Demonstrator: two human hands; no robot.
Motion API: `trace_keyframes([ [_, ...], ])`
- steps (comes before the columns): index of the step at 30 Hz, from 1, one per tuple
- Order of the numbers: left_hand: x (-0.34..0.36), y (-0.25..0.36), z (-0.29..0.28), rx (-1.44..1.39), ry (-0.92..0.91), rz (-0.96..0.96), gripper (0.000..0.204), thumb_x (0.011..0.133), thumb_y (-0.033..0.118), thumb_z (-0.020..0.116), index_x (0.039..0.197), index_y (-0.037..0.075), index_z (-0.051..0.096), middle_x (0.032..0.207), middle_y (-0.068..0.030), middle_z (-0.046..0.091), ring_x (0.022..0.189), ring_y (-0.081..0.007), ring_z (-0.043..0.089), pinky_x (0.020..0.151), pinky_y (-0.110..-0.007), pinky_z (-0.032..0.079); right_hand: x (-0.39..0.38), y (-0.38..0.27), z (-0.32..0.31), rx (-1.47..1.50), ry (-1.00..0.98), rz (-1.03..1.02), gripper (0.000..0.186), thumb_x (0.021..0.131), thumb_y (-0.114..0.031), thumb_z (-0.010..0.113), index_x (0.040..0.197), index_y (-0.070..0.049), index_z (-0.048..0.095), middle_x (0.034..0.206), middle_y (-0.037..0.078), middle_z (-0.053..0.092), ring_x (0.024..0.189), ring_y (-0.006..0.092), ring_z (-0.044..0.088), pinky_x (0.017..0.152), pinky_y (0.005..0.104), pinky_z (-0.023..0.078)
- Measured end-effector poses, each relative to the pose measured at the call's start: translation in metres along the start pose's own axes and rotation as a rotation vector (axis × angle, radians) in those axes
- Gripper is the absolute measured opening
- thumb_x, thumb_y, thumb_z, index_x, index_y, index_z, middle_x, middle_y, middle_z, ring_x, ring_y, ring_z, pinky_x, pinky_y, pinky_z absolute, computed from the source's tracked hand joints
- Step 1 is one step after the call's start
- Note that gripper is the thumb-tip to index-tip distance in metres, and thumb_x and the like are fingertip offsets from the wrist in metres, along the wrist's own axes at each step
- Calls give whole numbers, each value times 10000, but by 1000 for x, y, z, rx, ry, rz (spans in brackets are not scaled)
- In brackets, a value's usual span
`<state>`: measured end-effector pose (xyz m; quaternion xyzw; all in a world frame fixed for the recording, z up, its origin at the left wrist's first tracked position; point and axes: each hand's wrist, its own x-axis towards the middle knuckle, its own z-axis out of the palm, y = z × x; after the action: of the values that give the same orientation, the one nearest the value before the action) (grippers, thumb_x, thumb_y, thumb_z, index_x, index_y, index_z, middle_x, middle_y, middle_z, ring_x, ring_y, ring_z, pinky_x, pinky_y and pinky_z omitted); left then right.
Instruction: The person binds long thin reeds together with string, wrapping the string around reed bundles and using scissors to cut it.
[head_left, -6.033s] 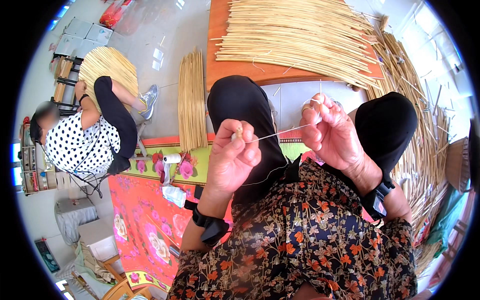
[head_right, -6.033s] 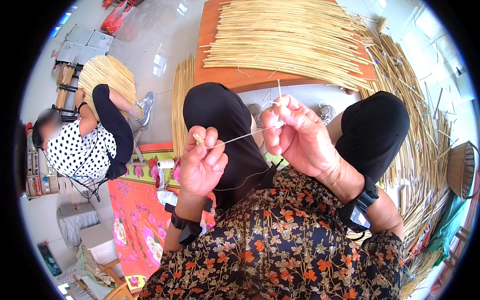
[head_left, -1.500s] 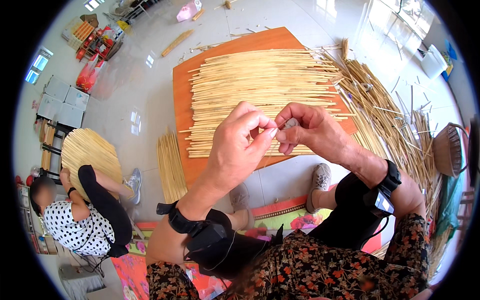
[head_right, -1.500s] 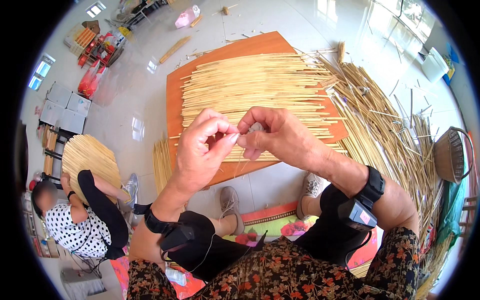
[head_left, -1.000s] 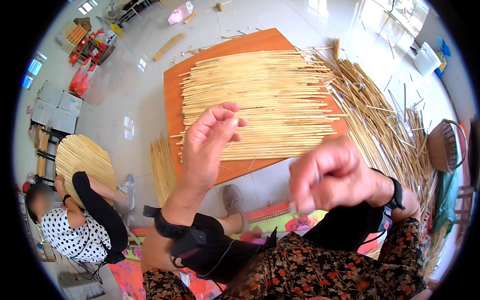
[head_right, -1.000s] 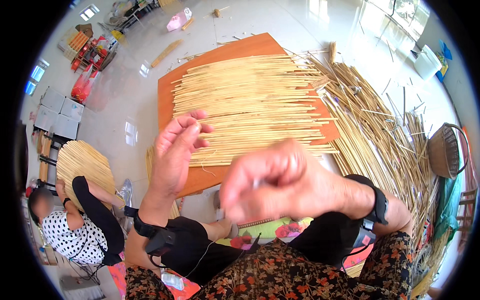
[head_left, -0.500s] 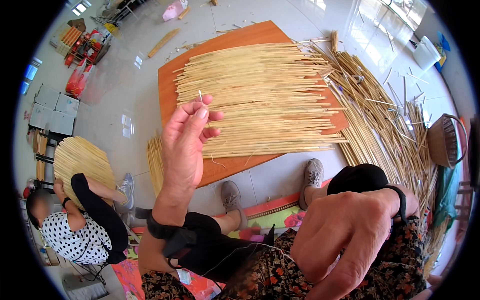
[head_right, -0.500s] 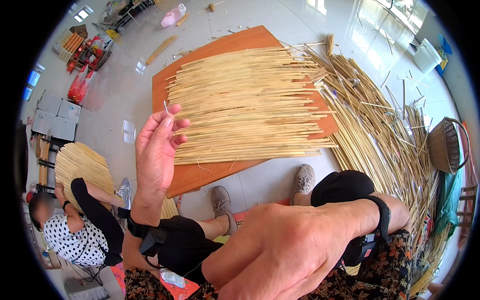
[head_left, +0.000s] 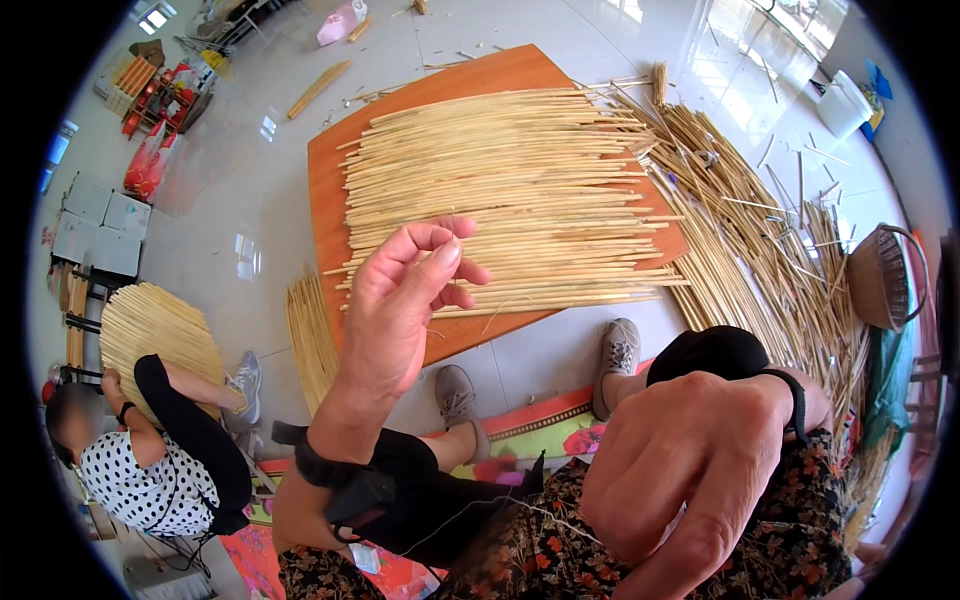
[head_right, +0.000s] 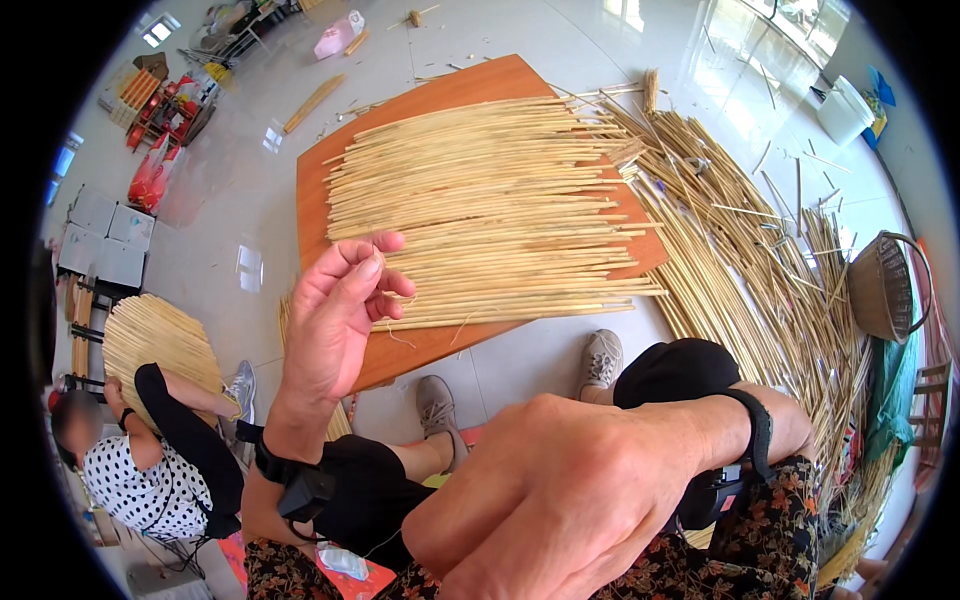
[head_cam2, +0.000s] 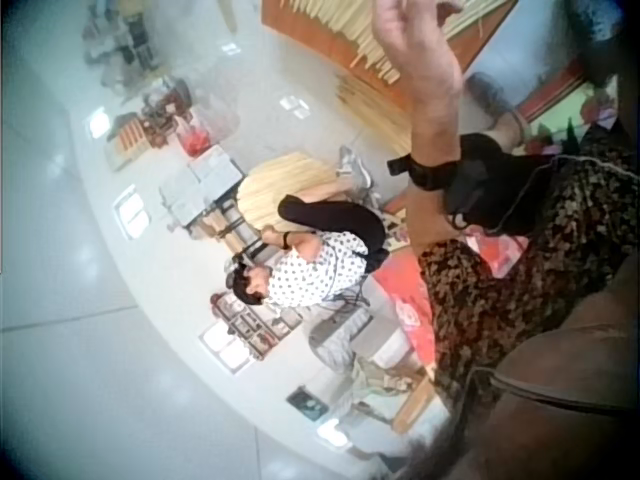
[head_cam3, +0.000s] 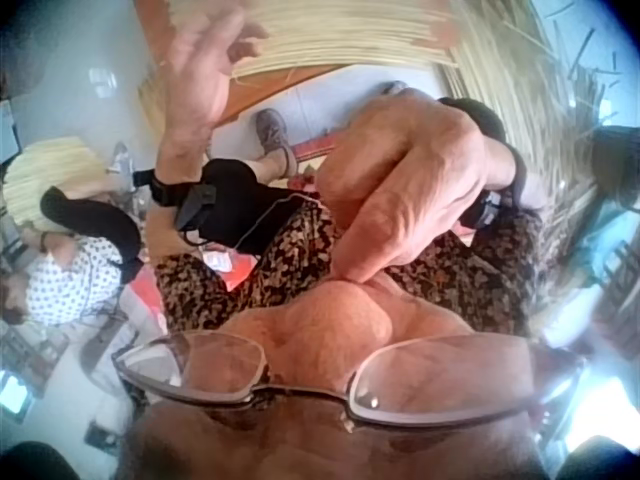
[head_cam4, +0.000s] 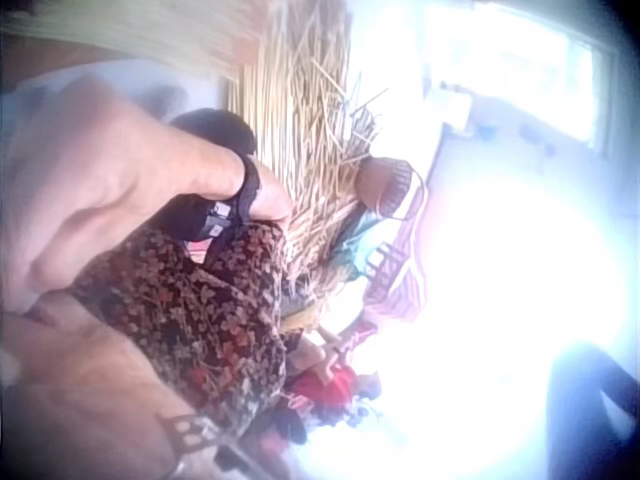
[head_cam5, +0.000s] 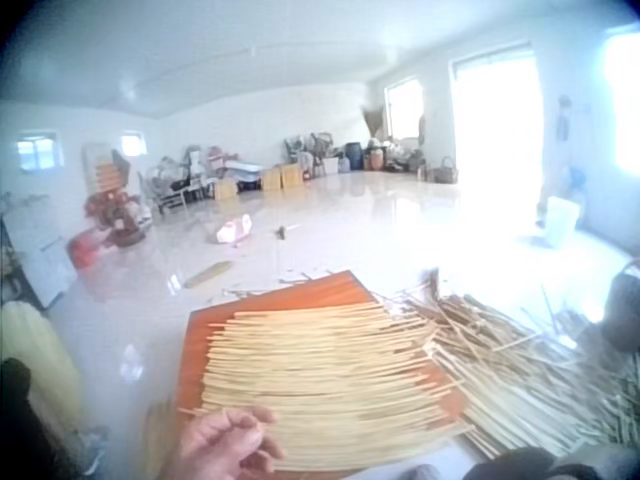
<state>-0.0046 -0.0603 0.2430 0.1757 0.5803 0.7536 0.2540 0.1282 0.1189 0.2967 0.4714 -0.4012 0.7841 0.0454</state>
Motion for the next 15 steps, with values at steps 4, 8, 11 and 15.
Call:
trace_keyframes([
  [4,0,1,3,-4,0,-14,100,980,120,560,1045,57,602,1240,-98,594,899,-152,639,717,-261,519,6,-16,-26,-155,-282,90,124,931,-51,608,895,53,665,730,115,604,565,194,581,482,281,418],
  [8,1,2,7,1,-2,-17,110,978,136,570,1038,52,610,1232,-88,598,895,-147,642,717,-259,515,20,-16,-16,-68,-149,4,109,850,-10,705,862,97,696,608,50,544,443,124,511,370,274,329],
  [11,2,3,12,0,-23,-6,123,977,148,577,1032,46,618,1221,-78,602,888,-146,646,714,-257,513,14,-6,-12,-80,-123,-132,136,854,-28,701,868,106,694,623,70,550,465,158,532,392,287,368],
  [15,1,5,16,4,-44,1,121,982,135,556,1043,44,608,1235,-95,591,895,-155,633,715,-259,512,16,-6,-11,-149,-114,-216,121,863,-14,684,883,104,696,645,83,561,509,180,564,422,302,410],
])
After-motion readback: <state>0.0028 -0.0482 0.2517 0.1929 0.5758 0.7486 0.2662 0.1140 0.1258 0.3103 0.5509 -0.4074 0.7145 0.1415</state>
